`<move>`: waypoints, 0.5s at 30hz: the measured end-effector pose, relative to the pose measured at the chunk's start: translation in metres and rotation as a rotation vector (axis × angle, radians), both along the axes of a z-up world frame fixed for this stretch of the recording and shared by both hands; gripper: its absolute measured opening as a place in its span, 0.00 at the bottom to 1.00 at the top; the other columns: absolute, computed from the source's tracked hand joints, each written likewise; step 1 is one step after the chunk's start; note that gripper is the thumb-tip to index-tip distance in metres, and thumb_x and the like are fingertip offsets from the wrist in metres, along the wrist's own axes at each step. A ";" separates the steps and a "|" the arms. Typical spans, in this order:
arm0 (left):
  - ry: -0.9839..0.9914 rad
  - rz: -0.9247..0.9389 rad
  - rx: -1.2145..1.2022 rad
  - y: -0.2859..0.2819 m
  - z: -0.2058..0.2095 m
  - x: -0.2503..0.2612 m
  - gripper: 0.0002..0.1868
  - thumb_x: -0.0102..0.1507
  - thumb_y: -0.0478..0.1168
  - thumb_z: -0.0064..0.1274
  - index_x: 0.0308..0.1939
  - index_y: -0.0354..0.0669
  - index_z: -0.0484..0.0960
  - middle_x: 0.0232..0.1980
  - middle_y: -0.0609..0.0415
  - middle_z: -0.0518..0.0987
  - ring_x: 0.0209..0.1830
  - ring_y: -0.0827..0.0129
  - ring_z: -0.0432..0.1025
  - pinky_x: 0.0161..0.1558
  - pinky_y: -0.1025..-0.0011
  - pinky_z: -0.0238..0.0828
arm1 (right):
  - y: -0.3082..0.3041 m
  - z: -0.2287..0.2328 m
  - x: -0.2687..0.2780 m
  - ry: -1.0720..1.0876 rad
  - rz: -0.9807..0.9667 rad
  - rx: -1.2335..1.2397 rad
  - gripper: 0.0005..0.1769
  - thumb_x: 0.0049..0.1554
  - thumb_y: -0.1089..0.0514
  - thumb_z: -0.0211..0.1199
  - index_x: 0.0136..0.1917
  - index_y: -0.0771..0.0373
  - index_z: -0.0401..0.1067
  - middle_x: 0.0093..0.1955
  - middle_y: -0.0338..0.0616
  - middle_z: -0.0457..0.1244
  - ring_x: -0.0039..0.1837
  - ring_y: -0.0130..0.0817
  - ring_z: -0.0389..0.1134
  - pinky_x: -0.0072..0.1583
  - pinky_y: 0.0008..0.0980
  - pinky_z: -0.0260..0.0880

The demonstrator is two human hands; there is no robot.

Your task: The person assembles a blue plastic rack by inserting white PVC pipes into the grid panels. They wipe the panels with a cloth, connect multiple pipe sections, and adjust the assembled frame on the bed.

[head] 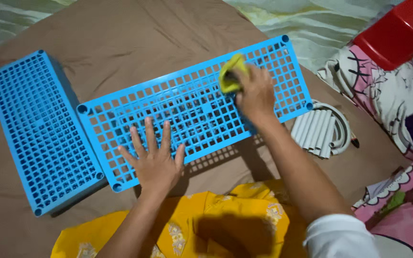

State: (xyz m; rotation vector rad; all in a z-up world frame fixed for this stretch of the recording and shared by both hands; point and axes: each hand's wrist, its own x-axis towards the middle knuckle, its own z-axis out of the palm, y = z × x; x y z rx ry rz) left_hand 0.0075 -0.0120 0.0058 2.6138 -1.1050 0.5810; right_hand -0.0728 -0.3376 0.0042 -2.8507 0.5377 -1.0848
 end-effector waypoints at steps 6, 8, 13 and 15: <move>0.028 -0.024 -0.004 0.007 0.000 -0.014 0.34 0.68 0.64 0.48 0.76 0.60 0.71 0.85 0.46 0.51 0.83 0.37 0.40 0.70 0.24 0.28 | -0.124 0.025 -0.021 -0.062 -0.564 0.139 0.30 0.51 0.65 0.70 0.68 0.55 0.74 0.66 0.52 0.62 0.66 0.54 0.62 0.67 0.47 0.65; 0.066 -0.008 -0.002 0.006 0.000 -0.015 0.34 0.66 0.64 0.48 0.75 0.61 0.71 0.84 0.46 0.52 0.83 0.37 0.40 0.70 0.23 0.28 | -0.124 0.027 -0.017 -0.063 -0.510 0.186 0.34 0.47 0.62 0.73 0.68 0.56 0.72 0.65 0.55 0.61 0.64 0.57 0.61 0.64 0.49 0.64; 0.047 -0.011 0.002 0.006 0.001 -0.009 0.35 0.67 0.63 0.48 0.77 0.60 0.70 0.85 0.45 0.52 0.83 0.36 0.41 0.72 0.24 0.29 | -0.037 0.017 0.022 -0.135 -0.088 0.038 0.38 0.50 0.57 0.76 0.72 0.59 0.69 0.64 0.60 0.60 0.62 0.62 0.61 0.61 0.54 0.64; 0.042 -0.010 0.014 0.006 0.002 -0.005 0.35 0.68 0.63 0.48 0.77 0.60 0.70 0.85 0.45 0.52 0.83 0.37 0.41 0.72 0.25 0.28 | 0.002 0.006 0.028 0.036 0.057 0.072 0.35 0.49 0.56 0.76 0.69 0.55 0.71 0.59 0.59 0.61 0.57 0.62 0.62 0.57 0.57 0.64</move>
